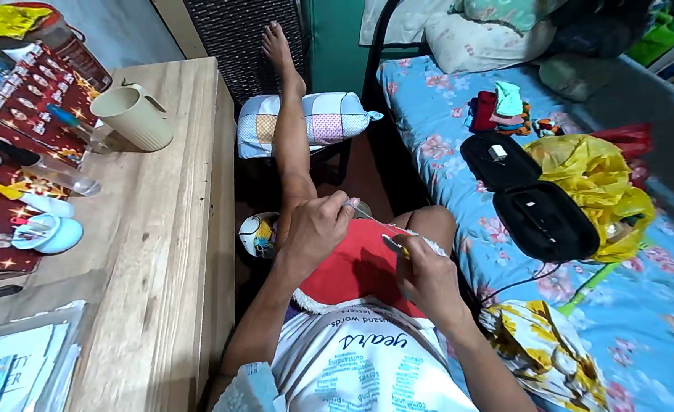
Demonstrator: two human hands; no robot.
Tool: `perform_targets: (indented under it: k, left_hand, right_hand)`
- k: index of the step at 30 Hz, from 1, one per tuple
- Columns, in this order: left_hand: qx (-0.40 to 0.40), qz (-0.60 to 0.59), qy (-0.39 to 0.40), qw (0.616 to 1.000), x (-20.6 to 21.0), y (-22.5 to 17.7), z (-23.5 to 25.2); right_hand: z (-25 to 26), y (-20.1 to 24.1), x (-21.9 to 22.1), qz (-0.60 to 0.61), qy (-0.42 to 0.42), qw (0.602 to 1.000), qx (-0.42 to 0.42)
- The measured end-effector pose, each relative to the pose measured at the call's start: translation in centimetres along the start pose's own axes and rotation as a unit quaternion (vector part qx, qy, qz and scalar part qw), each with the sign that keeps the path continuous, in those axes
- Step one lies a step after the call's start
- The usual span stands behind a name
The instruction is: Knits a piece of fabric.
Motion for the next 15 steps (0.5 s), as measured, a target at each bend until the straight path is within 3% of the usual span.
perform_targets:
  k: [3,5,7,9,10,13,15]
  left_hand:
    - [0.016,-0.143,0.115,0.983,0.3,-0.2,-0.6]
    - [0.018,-0.328,0.144,0.933,0.3,0.0,-1.6]
    - [0.020,-0.511,0.086,0.855,0.6,0.1,-1.9]
    - [0.002,-0.628,0.024,0.778,2.5,0.0,-2.0]
    - [-0.016,-0.642,0.015,0.766,3.8,-0.3,-2.1]
    - [-0.046,-0.601,0.052,0.796,6.4,-2.0,-2.0]
    - [-0.095,-0.562,0.034,0.821,6.3,-2.3,-2.2]
  right_hand:
    - [0.7,-2.8,-0.7,0.168,-0.016,0.981,0.093]
    - [1.0,-4.3,-0.2,0.379,0.014,0.908,0.177]
    - [0.9,-4.0,0.5,0.519,0.041,0.822,0.230]
    - [0.7,-3.0,1.3,0.579,0.041,0.779,0.239]
    - [0.6,-2.6,1.6,0.594,0.033,0.768,0.237]
    - [0.3,-1.7,2.2,0.629,0.009,0.746,0.219]
    - [0.2,-1.5,2.3,0.631,0.004,0.745,0.216]
Point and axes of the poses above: each hand's wrist, its own z-axis towards the middle knuckle, its own x-axis out of the palm, y = z × x, the point moved 9 cm from there along z, towards the middle knuckle, and after that the axes turned 6 degrees about x, right-handed, at the moved point
